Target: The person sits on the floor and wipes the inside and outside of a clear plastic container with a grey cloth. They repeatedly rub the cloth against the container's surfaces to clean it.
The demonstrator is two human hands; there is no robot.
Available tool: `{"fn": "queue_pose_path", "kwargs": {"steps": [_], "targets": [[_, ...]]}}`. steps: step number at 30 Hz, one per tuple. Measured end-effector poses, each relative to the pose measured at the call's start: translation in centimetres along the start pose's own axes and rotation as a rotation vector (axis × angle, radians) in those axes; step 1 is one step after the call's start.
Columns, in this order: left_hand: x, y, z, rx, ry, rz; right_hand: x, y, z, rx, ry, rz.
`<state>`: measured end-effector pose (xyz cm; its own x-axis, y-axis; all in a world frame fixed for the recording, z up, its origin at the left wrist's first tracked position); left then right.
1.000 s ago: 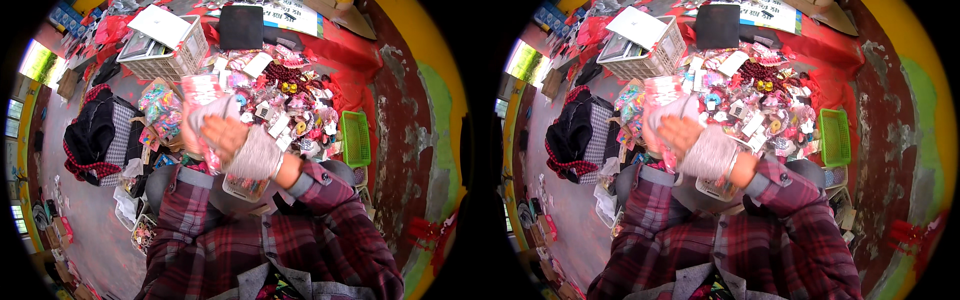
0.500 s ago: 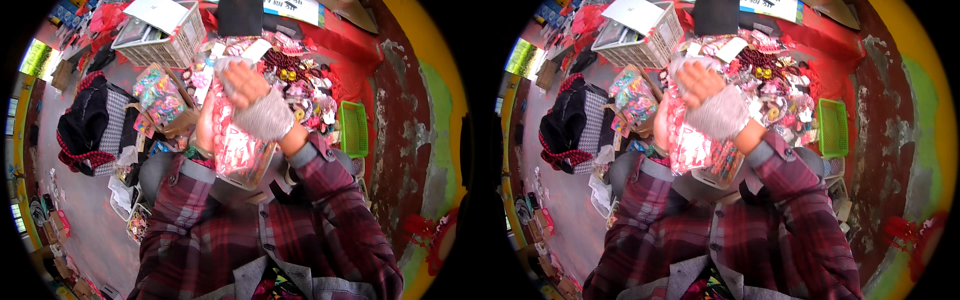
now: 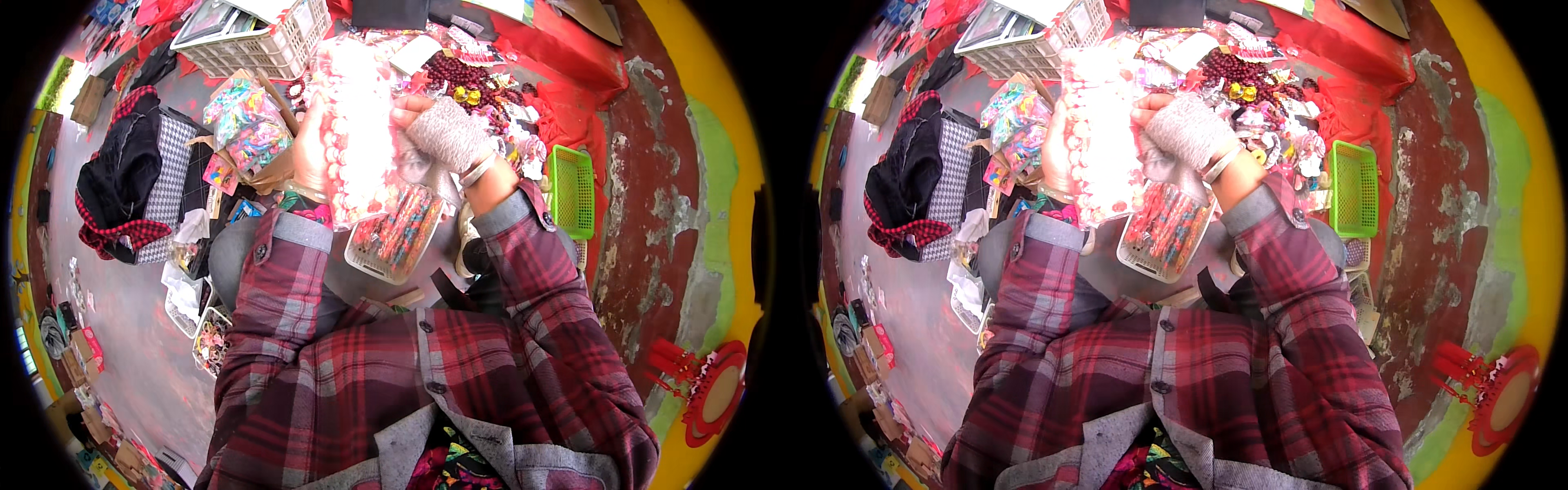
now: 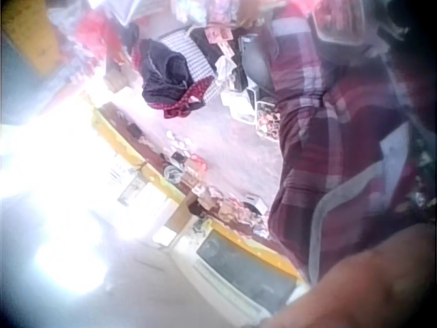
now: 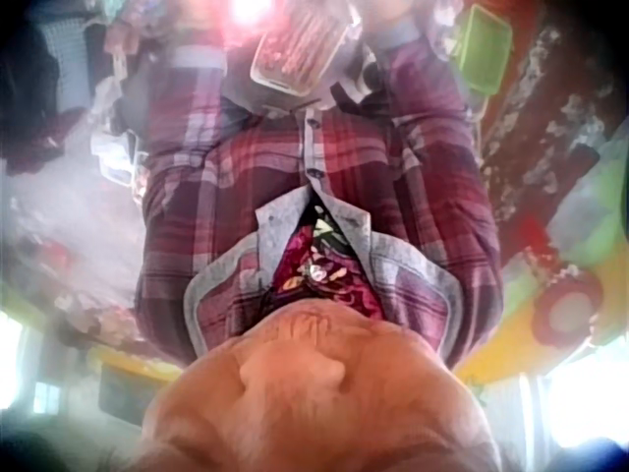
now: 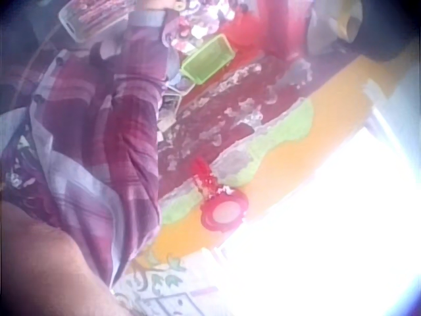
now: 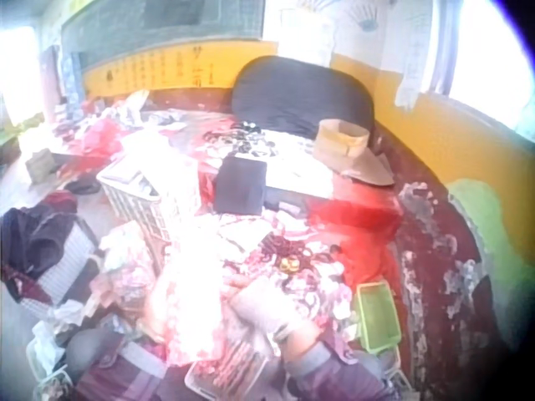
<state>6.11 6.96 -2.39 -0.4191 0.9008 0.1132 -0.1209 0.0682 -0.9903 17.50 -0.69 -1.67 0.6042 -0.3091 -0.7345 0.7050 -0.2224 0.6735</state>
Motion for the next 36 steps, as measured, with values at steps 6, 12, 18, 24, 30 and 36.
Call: {"fn": "queue_pose_path", "kwargs": {"steps": [6, 12, 18, 24, 30, 36], "targets": [[0.7, 3.3, -0.5, 0.147, -0.019, -0.551, 1.8, -0.9, 0.0, -0.067, -0.023, 0.411], [6.2, 5.2, -0.1, 0.414, -0.345, -0.501, 10.2, -11.0, 1.0, -0.598, 0.011, 1.128], [4.5, 4.3, 0.6, 0.357, -0.157, -0.444, 19.3, -24.8, 5.5, -0.769, 0.184, 1.085], [4.8, 4.0, 1.5, 0.357, -0.184, -0.502, 17.7, -25.7, 4.1, -0.78, 0.076, 1.066], [4.8, 4.2, 1.2, 0.365, -0.181, -0.524, 18.4, -23.6, 3.9, -0.927, 0.101, 1.199], [8.5, 4.7, 1.4, 0.399, -0.437, -0.422, 15.4, -22.7, 5.4, -1.104, 0.213, 1.208]]}}
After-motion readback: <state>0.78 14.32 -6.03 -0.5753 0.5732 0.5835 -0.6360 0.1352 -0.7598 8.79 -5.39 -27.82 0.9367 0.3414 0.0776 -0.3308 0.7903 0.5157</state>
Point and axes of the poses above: each hand's wrist, its own z-axis away from the middle knuckle, its own y-axis out of the back of the hand, x = y × z, the point moved 6 cm from there along -z, towards the middle knuckle, and after that the axes turned 15 degrees about z, right-handed, at the moved point
